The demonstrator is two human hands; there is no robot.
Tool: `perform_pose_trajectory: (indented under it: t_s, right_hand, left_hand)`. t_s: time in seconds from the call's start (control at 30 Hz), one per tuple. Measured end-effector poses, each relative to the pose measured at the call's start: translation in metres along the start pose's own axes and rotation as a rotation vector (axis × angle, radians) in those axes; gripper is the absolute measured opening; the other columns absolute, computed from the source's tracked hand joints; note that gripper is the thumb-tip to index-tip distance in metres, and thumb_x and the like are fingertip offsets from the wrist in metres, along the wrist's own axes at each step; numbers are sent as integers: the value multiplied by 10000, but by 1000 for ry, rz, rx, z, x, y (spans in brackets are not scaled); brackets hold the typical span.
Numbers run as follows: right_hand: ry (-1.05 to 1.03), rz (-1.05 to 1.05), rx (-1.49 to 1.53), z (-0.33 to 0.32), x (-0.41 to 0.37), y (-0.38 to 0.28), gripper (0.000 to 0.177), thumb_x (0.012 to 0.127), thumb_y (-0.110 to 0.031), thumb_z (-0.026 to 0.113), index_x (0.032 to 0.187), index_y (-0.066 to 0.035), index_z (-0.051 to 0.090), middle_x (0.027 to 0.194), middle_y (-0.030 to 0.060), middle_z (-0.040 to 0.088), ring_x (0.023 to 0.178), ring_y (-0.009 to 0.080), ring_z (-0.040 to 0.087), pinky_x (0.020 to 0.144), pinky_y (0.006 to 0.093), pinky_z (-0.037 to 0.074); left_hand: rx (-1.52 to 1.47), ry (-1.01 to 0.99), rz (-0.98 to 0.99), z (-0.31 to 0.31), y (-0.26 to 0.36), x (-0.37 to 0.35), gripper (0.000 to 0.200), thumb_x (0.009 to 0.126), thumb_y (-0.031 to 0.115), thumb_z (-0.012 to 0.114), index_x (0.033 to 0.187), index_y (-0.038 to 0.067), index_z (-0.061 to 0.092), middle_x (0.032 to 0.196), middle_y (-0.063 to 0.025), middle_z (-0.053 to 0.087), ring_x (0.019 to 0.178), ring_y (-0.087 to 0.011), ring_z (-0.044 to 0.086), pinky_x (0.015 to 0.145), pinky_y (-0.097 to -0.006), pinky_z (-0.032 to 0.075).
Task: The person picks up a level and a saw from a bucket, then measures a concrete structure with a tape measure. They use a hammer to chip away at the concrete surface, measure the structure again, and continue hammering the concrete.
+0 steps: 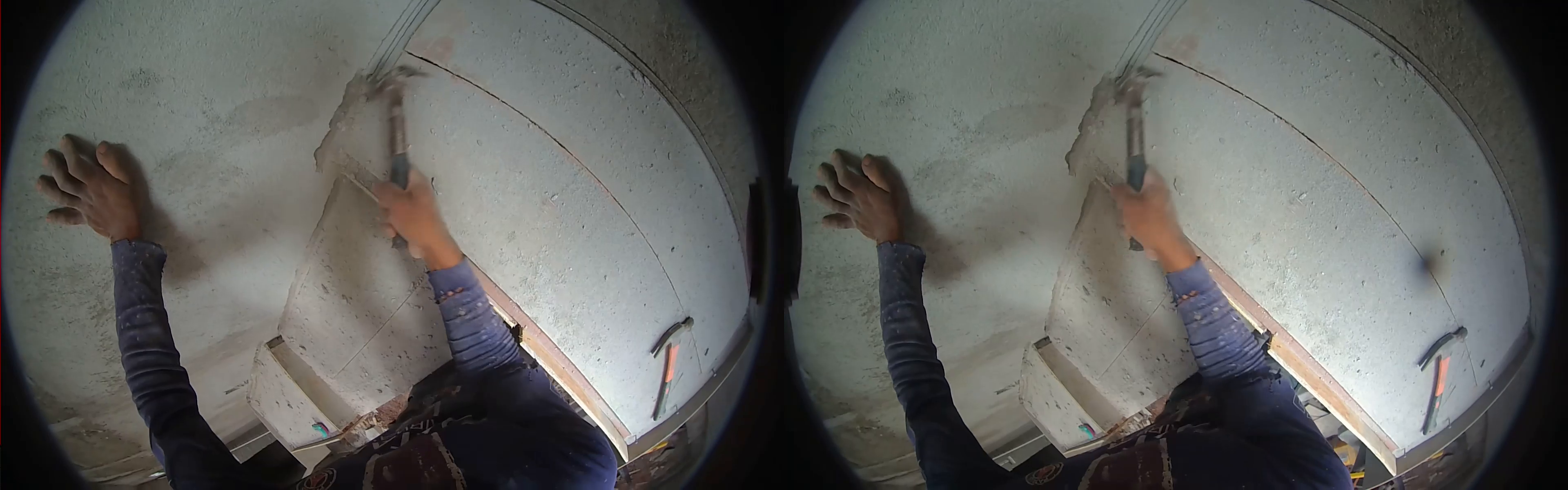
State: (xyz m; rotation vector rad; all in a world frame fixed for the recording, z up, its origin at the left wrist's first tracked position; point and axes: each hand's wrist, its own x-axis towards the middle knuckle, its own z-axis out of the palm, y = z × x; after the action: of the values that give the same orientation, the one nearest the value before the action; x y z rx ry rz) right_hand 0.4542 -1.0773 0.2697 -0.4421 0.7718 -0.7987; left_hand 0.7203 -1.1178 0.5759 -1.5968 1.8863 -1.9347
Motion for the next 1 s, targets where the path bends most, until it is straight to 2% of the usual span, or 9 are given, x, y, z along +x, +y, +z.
perform_pose_trajectory:
  t_s: [0.17,0.27,0.33,0.4,0.53,0.67,0.77,0.9,1.0]
  right_hand:
    - [342,-909,570,-38,-22,-96,106,950,-53,525,922,-86,428,628,2,480,430,78,404,363,260,365]
    - [779,-947,711,9,27,-54,137,940,-112,562,998,-73,444,755,53,529,476,122,454,389,280,400]
    - [239,-16,380,34,30,14,322,896,-157,626,1117,-2,451,817,100,551,523,146,517,430,317,450]
    - [-128,245,80,39,19,33,422,874,-179,659,1176,33,455,849,123,562,547,159,548,451,336,474]
    - [81,-63,265,-1,-23,-36,157,923,-74,572,1033,-17,474,645,-16,465,457,88,443,373,263,379]
    - [423,-947,547,-36,-12,-100,177,938,-135,583,999,-25,459,710,19,494,551,124,503,465,305,424]
    - [860,-758,560,20,47,-20,224,925,-157,603,1029,-16,464,770,51,516,600,149,523,507,331,444]
    - [-137,258,58,49,2,40,257,890,-114,632,1065,-41,459,773,46,523,466,120,480,377,296,411]
    - [-37,39,194,14,-27,-8,188,893,-67,594,1030,-60,466,731,17,500,468,100,471,361,266,386]
  left_hand:
    - [10,5,-22,1,9,8,668,997,590,366,1548,229,250,1608,-116,206,1500,-420,36,1106,-759,-16]
    - [1,8,-7,-1,4,4,668,998,595,354,1548,230,252,1609,-114,207,1499,-425,37,1105,-760,-15]
    - [2,13,-13,5,-1,4,667,998,602,349,1545,232,255,1609,-112,208,1498,-429,36,1104,-760,-10]
    - [-1,25,-5,6,-1,5,668,997,603,349,1544,230,257,1610,-112,207,1498,-430,35,1104,-760,-8]
    - [-6,12,-16,3,3,6,670,995,602,362,1538,222,264,1610,-111,207,1497,-433,36,1097,-767,-2]
    - [0,13,-6,3,6,7,665,996,590,372,1538,219,265,1609,-117,207,1496,-436,39,1092,-772,-9]
    - [-5,14,-14,1,2,6,656,998,576,381,1536,217,267,1606,-125,210,1493,-438,50,1090,-773,-14]
    - [-5,37,22,4,-4,5,656,999,571,383,1536,211,271,1600,-134,222,1490,-439,66,1091,-769,-12]
    - [-29,17,10,1,4,0,661,999,576,381,1537,209,273,1599,-134,229,1490,-438,70,1091,-768,-15]
